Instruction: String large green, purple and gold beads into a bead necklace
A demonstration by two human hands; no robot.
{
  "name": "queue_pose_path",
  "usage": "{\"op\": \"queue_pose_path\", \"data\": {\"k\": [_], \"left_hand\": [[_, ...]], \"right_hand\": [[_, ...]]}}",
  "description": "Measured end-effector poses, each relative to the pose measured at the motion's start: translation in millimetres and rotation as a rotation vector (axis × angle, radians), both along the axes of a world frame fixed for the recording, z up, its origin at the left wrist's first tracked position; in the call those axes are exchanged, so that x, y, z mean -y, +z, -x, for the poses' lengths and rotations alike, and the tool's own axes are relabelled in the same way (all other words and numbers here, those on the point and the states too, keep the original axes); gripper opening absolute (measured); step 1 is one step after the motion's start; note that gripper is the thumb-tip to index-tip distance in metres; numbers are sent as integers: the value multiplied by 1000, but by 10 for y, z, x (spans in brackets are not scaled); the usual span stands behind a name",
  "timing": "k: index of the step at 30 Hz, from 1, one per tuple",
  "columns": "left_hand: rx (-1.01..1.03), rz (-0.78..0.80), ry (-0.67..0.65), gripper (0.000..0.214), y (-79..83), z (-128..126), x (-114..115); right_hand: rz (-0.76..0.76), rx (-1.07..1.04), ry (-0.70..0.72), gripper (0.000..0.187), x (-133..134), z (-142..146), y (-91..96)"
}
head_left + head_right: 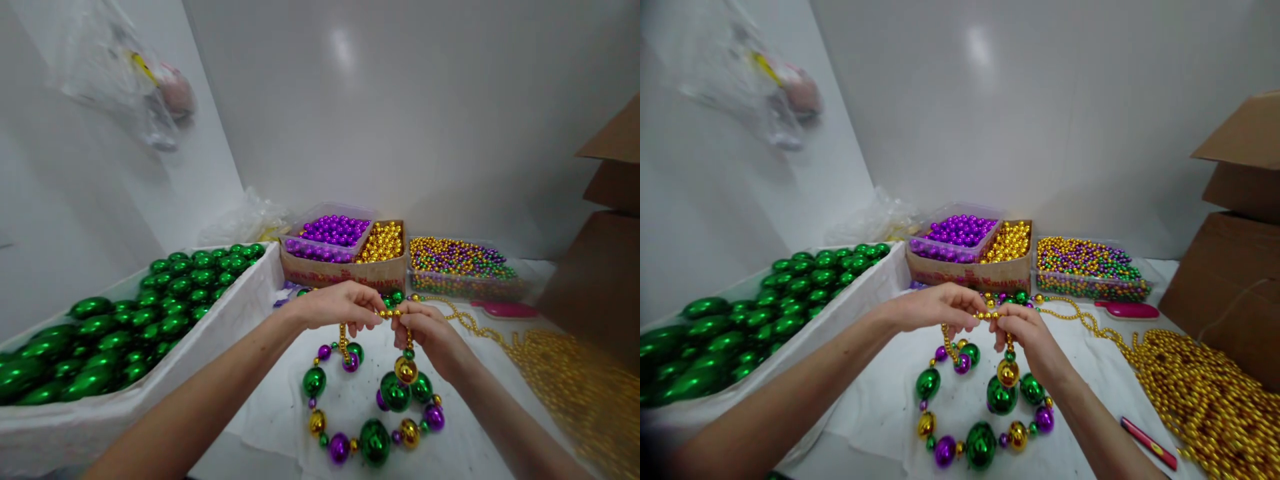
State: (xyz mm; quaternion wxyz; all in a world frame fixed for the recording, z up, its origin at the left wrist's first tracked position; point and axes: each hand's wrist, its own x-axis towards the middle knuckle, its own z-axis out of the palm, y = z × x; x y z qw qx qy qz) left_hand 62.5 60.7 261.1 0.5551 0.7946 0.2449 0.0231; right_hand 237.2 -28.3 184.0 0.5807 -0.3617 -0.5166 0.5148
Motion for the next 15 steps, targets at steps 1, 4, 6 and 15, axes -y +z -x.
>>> {"op": "queue_pose_path", "data": {"k": [1, 4, 6, 15], "left_hand": [[9, 7, -9, 24, -57, 18, -2], [33, 63, -9, 22, -315, 111, -32], [43, 124, 23, 23, -514, 195, -56], [414, 543, 195, 23, -588, 379, -80]], "right_hand": [[7, -34, 4, 13, 9, 0, -1], [50, -165, 33, 15, 30, -7, -12], [101, -255, 62, 19, 39, -19, -25], [212, -227, -37, 21, -71, -152, -112]]}}
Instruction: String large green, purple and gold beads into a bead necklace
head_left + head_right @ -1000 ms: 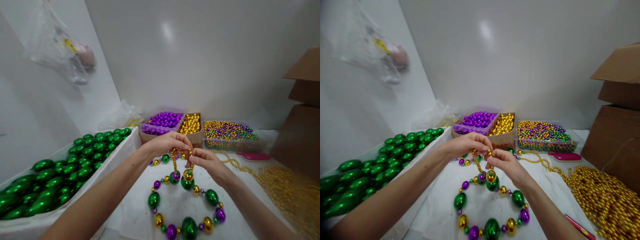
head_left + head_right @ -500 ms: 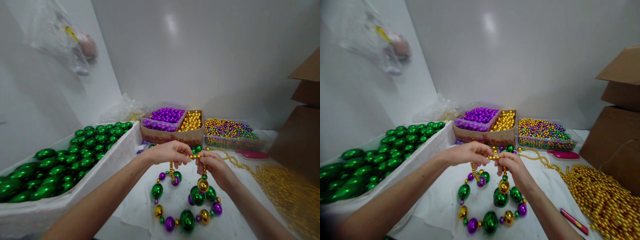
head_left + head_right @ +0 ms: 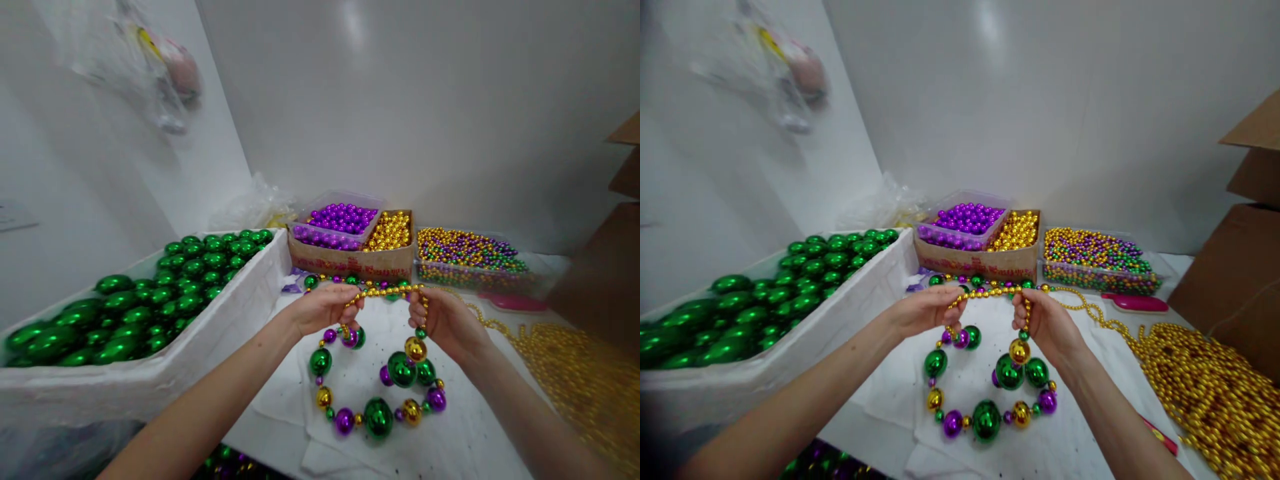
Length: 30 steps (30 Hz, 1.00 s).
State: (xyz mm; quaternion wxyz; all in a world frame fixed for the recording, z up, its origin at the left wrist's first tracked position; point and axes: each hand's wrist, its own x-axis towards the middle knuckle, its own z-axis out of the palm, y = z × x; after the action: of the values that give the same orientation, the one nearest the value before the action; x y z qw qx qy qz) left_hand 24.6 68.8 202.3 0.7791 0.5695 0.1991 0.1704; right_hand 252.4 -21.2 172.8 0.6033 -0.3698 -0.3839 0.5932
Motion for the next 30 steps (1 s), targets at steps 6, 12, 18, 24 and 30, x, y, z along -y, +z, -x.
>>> {"op": "queue_pose_path", "data": {"k": [6, 12, 18, 24, 30], "left_hand": [[110, 116, 86, 19, 152, -175, -96], [133, 106, 170, 18, 188, -360, -288], [146, 57, 316, 18, 343, -464, -641], [66, -32, 515, 13, 259, -254, -1004], [3, 5, 678, 16, 129, 180, -1282]], "right_hand": [[-26, 219, -129, 29, -248, -4, -183], [-54, 426, -393, 29, -219, 11, -273], [-376, 1047, -264, 23, 388, 519, -769], [-303, 1461, 115, 66, 780, 661, -1539], [-169, 1643, 220, 57, 882, 263, -1594]]}}
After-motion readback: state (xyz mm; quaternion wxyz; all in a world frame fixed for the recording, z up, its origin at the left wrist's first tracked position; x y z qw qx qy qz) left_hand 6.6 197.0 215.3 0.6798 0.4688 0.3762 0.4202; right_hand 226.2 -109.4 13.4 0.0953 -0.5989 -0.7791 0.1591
